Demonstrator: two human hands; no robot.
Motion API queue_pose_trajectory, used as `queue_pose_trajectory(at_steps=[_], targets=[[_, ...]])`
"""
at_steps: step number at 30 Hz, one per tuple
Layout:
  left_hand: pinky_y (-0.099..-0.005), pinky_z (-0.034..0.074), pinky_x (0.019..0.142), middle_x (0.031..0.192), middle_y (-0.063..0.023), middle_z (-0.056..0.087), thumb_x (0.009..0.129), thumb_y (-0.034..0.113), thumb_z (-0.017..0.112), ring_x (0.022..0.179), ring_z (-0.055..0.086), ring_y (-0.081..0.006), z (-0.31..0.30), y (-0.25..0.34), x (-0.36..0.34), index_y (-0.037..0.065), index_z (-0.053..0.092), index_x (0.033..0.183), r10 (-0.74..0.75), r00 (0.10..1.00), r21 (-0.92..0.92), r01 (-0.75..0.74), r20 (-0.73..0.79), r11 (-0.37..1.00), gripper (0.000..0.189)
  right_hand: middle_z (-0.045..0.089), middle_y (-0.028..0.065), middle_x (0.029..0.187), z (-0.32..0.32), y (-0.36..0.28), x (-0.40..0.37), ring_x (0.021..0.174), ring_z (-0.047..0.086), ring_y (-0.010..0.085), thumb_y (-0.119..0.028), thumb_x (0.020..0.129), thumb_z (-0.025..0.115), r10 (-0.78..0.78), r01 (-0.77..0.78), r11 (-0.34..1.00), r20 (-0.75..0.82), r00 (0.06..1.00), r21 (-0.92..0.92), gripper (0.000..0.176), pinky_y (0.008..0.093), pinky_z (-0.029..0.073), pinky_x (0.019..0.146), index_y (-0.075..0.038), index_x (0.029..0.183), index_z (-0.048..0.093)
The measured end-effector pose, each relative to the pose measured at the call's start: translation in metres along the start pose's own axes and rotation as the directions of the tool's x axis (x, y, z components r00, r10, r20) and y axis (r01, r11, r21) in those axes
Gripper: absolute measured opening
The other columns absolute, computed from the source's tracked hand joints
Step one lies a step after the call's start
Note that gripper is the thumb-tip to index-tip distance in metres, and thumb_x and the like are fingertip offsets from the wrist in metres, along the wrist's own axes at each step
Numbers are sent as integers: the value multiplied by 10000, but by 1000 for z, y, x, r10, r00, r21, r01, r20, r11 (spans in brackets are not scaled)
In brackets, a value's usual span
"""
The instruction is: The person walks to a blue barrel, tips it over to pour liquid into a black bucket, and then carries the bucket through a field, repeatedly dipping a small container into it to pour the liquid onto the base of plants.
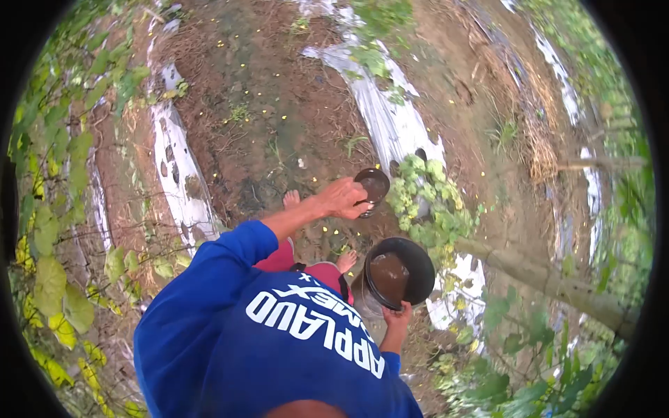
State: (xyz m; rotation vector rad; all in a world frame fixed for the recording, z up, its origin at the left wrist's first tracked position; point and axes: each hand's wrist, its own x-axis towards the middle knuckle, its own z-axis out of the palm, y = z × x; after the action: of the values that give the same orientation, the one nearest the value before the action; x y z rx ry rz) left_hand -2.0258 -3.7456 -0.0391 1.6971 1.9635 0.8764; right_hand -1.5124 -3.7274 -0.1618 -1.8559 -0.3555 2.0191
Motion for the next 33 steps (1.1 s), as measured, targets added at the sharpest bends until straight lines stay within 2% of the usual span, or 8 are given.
queue_pose_trajectory(at_steps=[1,5,12,14,20,24,25,33], targets=[[-463,482,726,747,-199,628,816,333,601,763,616,-394,-14,-16,-12,11,626,697,-23,1000,-9,23,-10,1000,344,623,109,1002,23,-3,-12,863,622,186,-52,753,772,-252,307,884,193,948,-353,615,302,514,788,-84,1231,387],[-476,472,706,730,-199,615,807,326,613,749,607,-397,-87,-90,-59,6,617,683,-137,989,-78,132,-57,988,343,619,89,906,102,-17,-17,803,607,143,-9,786,762,-118,144,947,105,987,-288,628,243,487,691,-91,1245,341],[-483,496,685,733,-221,627,803,329,598,726,620,-411,-195,-204,-163,-13,648,749,-328,934,-43,325,-139,945,350,607,100,1000,278,-46,-4,853,617,167,-48,746,798,-349,473,718,325,879,-510,599,263,522,779,-61,1195,401],[-483,500,692,744,-221,634,803,330,600,731,623,-413,-225,-233,-181,-13,654,761,-393,908,-25,394,-147,919,350,556,151,1152,332,-51,38,1064,529,334,-262,650,704,-150,160,950,58,987,-267,513,512,440,881,-64,1086,521],[-485,486,663,695,-206,610,811,297,650,706,608,-405,-304,-304,-223,0,611,661,-558,695,-26,616,-453,788,335,572,142,1125,516,-58,84,989,560,319,-244,755,693,330,-330,944,-13,944,-13,395,431,522,828,-88,1072,516],[-484,462,633,694,-222,598,837,298,639,708,601,-410,-356,-341,-242,-11,583,654,-653,546,-57,743,-525,667,364,567,181,1073,633,-44,106,934,564,362,-238,646,742,89,71,893,327,941,-445,527,489,513,801,22,1031,494],[-481,457,626,689,-222,594,843,302,637,700,599,-411,-368,-346,-245,-12,585,659,-698,483,-79,791,-528,606,368,574,166,1050,677,-47,118,880,568,345,-241,651,741,321,-290,920,81,944,-264,509,477,512,778,-2,1033,506],[-495,456,667,701,-264,595,850,375,593,720,598,-445,-493,-412,-265,-28,615,690,-827,144,-169,946,-544,276,434,589,119,1078,881,-13,160,905,559,324,-217,637,723,403,-277,859,235,885,-429,511,456,493,810,-41,1079,535]])
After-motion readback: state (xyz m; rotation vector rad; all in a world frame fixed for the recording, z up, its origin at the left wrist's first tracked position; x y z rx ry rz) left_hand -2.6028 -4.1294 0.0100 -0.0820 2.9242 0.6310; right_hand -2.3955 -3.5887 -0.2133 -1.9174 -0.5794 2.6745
